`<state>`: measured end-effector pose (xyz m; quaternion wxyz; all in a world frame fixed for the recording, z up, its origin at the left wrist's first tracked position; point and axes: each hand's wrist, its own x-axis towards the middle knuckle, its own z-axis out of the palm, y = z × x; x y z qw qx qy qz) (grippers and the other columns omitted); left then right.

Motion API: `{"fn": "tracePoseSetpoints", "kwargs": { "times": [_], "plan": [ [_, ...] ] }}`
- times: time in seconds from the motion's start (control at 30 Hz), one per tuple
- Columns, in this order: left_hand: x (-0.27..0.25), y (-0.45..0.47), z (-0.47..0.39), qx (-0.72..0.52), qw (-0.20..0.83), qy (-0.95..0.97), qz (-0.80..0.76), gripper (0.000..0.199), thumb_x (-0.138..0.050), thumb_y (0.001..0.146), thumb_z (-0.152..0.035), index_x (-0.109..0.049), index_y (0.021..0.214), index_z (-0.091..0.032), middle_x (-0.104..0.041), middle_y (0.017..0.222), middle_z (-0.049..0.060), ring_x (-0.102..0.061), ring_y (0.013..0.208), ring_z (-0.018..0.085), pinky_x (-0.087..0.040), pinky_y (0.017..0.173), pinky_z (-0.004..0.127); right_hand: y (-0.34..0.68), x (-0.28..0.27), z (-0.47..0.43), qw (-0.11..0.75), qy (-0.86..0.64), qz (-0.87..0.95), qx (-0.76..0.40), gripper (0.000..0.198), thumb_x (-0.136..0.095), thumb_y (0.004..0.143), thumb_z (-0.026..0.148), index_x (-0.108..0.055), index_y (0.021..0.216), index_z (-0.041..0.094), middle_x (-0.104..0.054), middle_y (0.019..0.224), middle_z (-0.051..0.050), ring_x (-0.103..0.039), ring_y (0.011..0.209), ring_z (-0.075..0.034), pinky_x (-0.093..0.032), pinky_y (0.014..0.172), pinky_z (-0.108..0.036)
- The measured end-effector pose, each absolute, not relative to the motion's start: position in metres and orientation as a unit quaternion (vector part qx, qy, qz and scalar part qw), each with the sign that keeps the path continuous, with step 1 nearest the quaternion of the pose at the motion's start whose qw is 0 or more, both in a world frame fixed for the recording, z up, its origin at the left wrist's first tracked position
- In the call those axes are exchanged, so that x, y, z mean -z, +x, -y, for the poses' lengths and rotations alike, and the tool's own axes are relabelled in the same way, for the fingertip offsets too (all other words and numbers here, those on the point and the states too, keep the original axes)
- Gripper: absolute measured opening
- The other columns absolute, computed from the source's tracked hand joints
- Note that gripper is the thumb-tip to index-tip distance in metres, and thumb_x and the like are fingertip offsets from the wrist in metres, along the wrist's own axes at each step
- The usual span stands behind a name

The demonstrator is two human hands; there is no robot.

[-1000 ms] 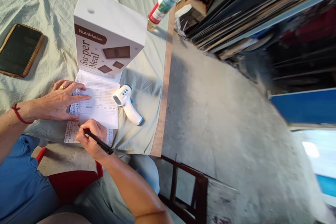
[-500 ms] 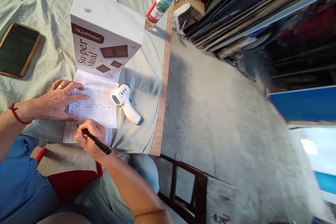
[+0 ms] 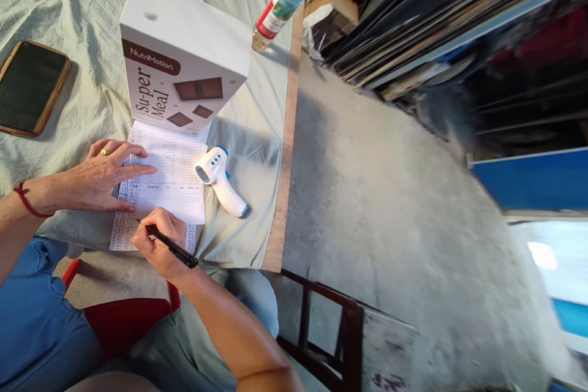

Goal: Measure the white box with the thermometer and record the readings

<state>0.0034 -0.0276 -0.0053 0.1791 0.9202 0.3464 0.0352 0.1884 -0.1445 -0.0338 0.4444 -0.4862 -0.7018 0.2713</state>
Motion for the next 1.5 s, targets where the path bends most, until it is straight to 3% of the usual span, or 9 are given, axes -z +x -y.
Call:
{"fn": "tracePoseSetpoints", "kwargs": {
  "times": [0.2,0.33,0.53,0.67,0.8,0.9,0.97,1.2,1.5],
  "plan": [
    [0.007,0.001,0.025,-0.059,0.186,0.920,-0.339,0.058,-0.077,0.074,-0.042,-0.064,0.129,-0.027,-0.046,0.141,0.011,-0.043,0.126,0.036,-0.028,0.110,0.057,0.209,0.019,0.134,0.476,-0.493,0.691,-0.230,0.012,-0.045,0.098,0.021,-0.049,0.087,0.022,-0.060,0.083,-0.003,-0.061,0.076,-0.016,-0.050,0.070,-0.030],
    [0.006,-0.003,0.018,-0.139,0.196,0.905,-0.352,0.040,-0.063,0.082,-0.028,-0.064,0.122,-0.022,-0.056,0.128,0.010,-0.052,0.118,0.030,-0.039,0.106,0.051,0.229,0.017,0.115,0.393,-0.547,0.725,-0.146,0.013,-0.046,0.103,0.026,-0.055,0.096,0.021,-0.062,0.079,-0.002,-0.062,0.072,-0.017,-0.048,0.066,-0.029],
    [0.000,-0.009,0.006,-0.290,0.155,0.800,-0.502,0.029,-0.049,0.085,-0.016,-0.058,0.112,-0.017,-0.062,0.109,0.007,-0.060,0.101,0.020,-0.051,0.094,0.038,0.228,0.026,0.098,0.233,-0.600,0.765,-0.028,0.009,-0.063,0.094,0.021,-0.066,0.103,0.018,-0.065,0.102,-0.010,-0.064,0.094,-0.025,-0.052,0.083,-0.039],
    [-0.002,-0.008,0.004,-0.299,0.114,0.795,-0.515,0.027,-0.053,0.086,-0.022,-0.055,0.113,-0.020,-0.062,0.105,0.006,-0.062,0.099,0.023,-0.053,0.092,0.041,0.234,0.017,0.097,0.246,-0.587,0.772,0.008,0.018,-0.066,0.090,0.018,-0.066,0.108,0.019,-0.063,0.109,-0.011,-0.061,0.100,-0.025,-0.051,0.088,-0.040],
    [0.003,-0.001,0.003,-0.312,0.093,0.824,-0.465,0.024,-0.051,0.089,-0.024,-0.056,0.112,-0.020,-0.061,0.108,0.009,-0.061,0.102,0.025,-0.052,0.092,0.043,0.261,0.016,0.091,0.229,-0.694,0.680,0.054,0.046,-0.070,0.079,0.021,-0.060,0.123,0.014,-0.058,0.123,-0.018,-0.057,0.109,-0.034,-0.047,0.092,-0.050],
    [0.006,0.006,0.006,-0.317,0.054,0.847,-0.424,0.024,-0.049,0.094,-0.027,-0.055,0.115,-0.018,-0.060,0.112,0.012,-0.060,0.102,0.029,-0.051,0.091,0.048,0.278,0.023,0.081,0.179,-0.747,0.640,0.000,0.049,-0.066,0.074,0.017,-0.061,0.123,0.012,-0.064,0.113,-0.017,-0.060,0.102,-0.034,-0.049,0.089,-0.050],
    [0.007,0.011,0.007,-0.318,0.033,0.853,-0.412,0.026,-0.049,0.097,-0.032,-0.055,0.118,-0.018,-0.058,0.116,0.014,-0.059,0.104,0.031,-0.051,0.088,0.049,0.283,0.026,0.074,0.201,-0.744,0.633,-0.070,0.045,-0.062,0.074,0.015,-0.062,0.119,0.015,-0.066,0.105,-0.014,-0.063,0.097,-0.031,-0.051,0.087,-0.046],
    [0.011,0.020,0.009,-0.293,-0.005,0.858,-0.423,0.029,-0.049,0.100,-0.038,-0.055,0.120,-0.019,-0.057,0.127,0.016,-0.057,0.107,0.035,-0.049,0.088,0.055,0.258,0.006,0.058,0.486,-0.558,0.608,-0.287,0.040,-0.060,0.085,0.036,-0.059,0.122,0.020,-0.065,0.106,-0.006,-0.063,0.094,-0.021,-0.053,0.084,-0.031],
    [0.016,0.014,0.010,-0.254,0.026,0.853,-0.454,0.032,-0.049,0.097,-0.040,-0.063,0.117,-0.019,-0.058,0.130,0.018,-0.056,0.112,0.037,-0.047,0.093,0.058,0.219,0.003,0.027,0.540,-0.485,0.606,-0.325,0.035,-0.057,0.091,0.049,-0.060,0.114,0.022,-0.060,0.100,-0.006,-0.057,0.089,-0.019,-0.051,0.082,-0.031]
  ]
}}
